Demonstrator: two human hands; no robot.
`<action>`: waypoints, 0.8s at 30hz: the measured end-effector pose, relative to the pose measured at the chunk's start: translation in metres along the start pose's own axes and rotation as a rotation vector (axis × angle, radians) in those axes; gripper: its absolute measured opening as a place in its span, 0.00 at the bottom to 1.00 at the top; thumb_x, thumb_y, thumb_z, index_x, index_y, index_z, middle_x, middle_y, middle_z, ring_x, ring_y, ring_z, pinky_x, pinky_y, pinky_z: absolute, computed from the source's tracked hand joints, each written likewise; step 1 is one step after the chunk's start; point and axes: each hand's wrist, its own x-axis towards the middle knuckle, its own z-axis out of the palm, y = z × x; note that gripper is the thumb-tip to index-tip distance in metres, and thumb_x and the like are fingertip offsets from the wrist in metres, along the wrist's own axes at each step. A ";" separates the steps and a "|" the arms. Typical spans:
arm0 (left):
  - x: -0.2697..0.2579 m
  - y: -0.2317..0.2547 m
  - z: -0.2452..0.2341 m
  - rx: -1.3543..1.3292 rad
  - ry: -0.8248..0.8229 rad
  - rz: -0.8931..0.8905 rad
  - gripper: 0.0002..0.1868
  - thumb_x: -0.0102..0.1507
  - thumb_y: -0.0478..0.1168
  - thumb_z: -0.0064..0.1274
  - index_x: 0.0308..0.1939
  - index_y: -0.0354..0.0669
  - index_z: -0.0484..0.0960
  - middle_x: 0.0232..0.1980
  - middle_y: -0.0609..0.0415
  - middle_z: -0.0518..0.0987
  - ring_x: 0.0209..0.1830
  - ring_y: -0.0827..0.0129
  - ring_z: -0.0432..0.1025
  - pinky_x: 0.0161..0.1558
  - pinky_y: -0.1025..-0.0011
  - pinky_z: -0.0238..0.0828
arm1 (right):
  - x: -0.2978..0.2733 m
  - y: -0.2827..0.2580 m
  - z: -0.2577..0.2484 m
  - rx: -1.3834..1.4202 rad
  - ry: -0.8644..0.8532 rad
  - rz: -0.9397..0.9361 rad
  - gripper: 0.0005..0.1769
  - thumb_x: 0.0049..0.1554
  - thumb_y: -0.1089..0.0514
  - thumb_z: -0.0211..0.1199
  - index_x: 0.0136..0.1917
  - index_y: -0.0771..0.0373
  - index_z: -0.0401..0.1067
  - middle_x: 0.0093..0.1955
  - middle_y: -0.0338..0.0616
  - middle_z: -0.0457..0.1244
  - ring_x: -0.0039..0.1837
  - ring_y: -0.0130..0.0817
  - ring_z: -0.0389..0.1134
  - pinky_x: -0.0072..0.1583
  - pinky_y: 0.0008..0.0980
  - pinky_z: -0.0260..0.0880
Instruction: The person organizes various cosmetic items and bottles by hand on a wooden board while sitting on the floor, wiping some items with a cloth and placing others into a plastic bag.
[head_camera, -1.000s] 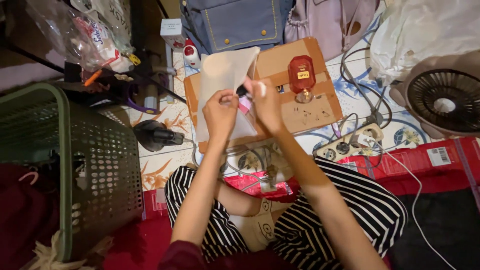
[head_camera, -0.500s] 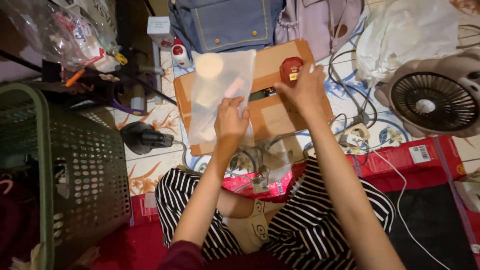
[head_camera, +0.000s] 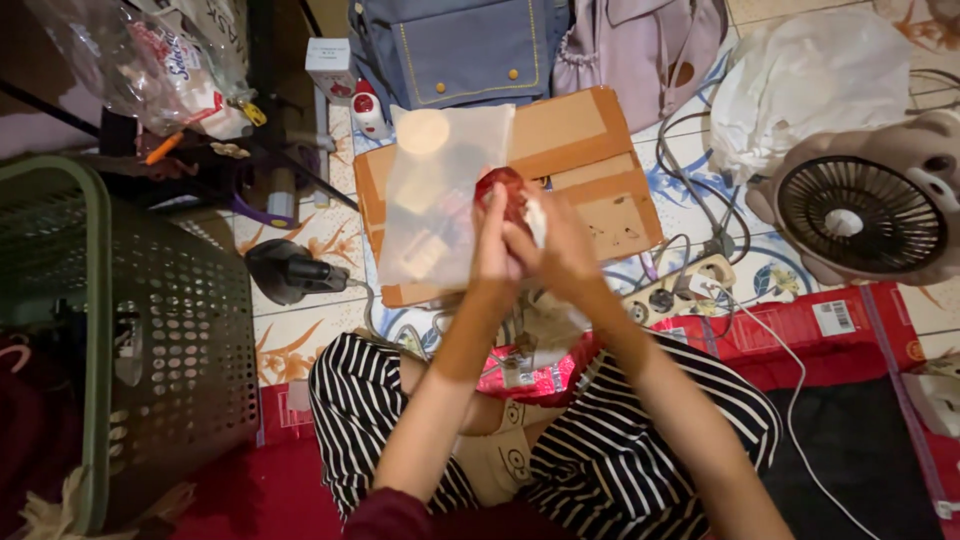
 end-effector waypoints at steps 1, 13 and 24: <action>0.004 -0.006 -0.010 0.001 0.002 -0.001 0.43 0.66 0.56 0.53 0.80 0.53 0.52 0.73 0.33 0.63 0.69 0.46 0.65 0.70 0.53 0.60 | -0.014 -0.002 0.002 0.001 -0.002 0.002 0.35 0.56 0.46 0.70 0.70 0.66 0.67 0.52 0.68 0.65 0.55 0.68 0.68 0.54 0.60 0.69; -0.029 -0.028 -0.060 -0.267 -0.219 -0.592 0.45 0.60 0.75 0.51 0.68 0.47 0.71 0.65 0.43 0.75 0.64 0.40 0.70 0.57 0.31 0.67 | 0.004 0.013 -0.013 -0.268 -0.317 -0.100 0.27 0.69 0.54 0.40 0.81 0.53 0.55 0.82 0.51 0.51 0.83 0.44 0.46 0.74 0.74 0.23; -0.084 0.031 -0.022 0.167 -0.302 -0.464 0.54 0.55 0.87 0.32 0.55 0.42 0.78 0.46 0.42 0.82 0.34 0.51 0.81 0.19 0.60 0.80 | -0.007 0.022 -0.015 -0.052 -0.215 -0.104 0.19 0.70 0.44 0.46 0.59 0.48 0.76 0.50 0.37 0.69 0.61 0.42 0.71 0.63 0.44 0.68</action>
